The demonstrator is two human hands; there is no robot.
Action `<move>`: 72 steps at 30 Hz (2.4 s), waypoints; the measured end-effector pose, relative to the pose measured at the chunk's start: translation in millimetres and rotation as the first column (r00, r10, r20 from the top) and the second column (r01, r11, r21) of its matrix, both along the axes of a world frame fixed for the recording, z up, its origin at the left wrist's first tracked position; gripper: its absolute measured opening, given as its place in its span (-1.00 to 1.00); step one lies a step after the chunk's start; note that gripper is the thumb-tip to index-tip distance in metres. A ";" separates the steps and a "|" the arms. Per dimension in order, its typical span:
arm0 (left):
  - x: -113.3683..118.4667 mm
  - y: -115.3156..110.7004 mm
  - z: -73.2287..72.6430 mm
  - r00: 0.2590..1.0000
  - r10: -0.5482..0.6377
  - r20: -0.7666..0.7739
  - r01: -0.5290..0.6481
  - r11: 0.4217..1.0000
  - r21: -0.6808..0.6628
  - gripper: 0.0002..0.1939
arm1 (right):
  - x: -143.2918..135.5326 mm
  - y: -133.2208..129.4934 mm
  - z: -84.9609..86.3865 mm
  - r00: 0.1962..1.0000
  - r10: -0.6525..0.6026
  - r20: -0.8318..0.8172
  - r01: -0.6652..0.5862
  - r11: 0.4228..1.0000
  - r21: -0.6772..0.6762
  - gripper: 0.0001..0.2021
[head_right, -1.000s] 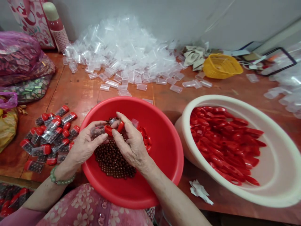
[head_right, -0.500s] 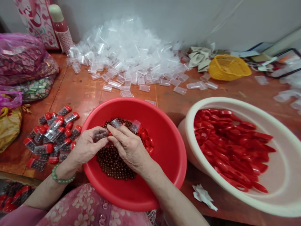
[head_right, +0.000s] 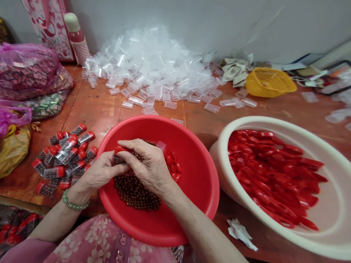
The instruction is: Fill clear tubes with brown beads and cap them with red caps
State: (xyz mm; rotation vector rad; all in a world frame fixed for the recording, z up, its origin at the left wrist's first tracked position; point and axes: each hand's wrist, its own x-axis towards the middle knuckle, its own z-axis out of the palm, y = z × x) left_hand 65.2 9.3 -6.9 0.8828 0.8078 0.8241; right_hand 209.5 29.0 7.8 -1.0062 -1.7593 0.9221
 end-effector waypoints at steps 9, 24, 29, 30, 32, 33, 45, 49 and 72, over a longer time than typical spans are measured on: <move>-3.6 -0.2 -2.4 0.998 -0.016 -0.068 0.023 0.996 0.091 -0.69 | 7.0 3.0 -2.0 0.996 0.029 0.090 -0.034 0.998 0.056 -0.85; -7.2 1.8 -0.9 0.993 -0.059 0.101 0.067 0.995 -0.079 -0.64 | 13.1 -10.1 -15.6 0.870 0.043 0.492 -0.214 0.931 0.297 -0.15; -6.6 2.6 -2.3 0.984 -0.030 0.173 0.057 0.986 -0.157 -0.62 | 3.1 -10.7 -16.2 0.818 -0.120 0.562 -0.210 0.848 0.487 -0.33; -6.6 2.7 -2.8 0.983 -0.035 0.178 0.064 0.986 -0.155 -0.62 | 2.0 -9.7 -15.9 0.822 -0.135 0.553 -0.216 0.826 0.521 -0.34; -6.7 2.8 -3.7 0.983 -0.049 0.179 0.078 0.985 -0.153 -0.62 | 0.8 -7.9 -15.5 0.835 -0.148 0.530 -0.223 0.790 0.572 -0.35; -6.9 2.7 -4.1 0.982 -0.054 0.181 0.083 0.984 -0.157 -0.61 | 0.6 -7.3 -15.6 0.841 -0.152 0.519 -0.220 0.781 0.585 -0.36; -3.3 6.5 -2.2 0.997 0.020 0.081 0.001 0.968 -0.252 -0.33 | -6.3 -9.7 -14.2 0.772 -0.202 0.602 -0.220 0.804 0.553 -0.50; -3.6 -1.6 2.1 0.971 0.224 -0.079 -0.231 0.969 -0.090 -0.51 | -6.5 -24.2 -2.9 0.736 -0.091 0.670 -0.263 0.874 0.408 -0.37; -108.8 -26.4 -22.3 0.109 0.784 -0.611 0.120 0.599 0.791 -0.71 | 14.5 66.2 -61.7 0.287 0.171 0.943 -0.038 0.985 -0.167 -0.70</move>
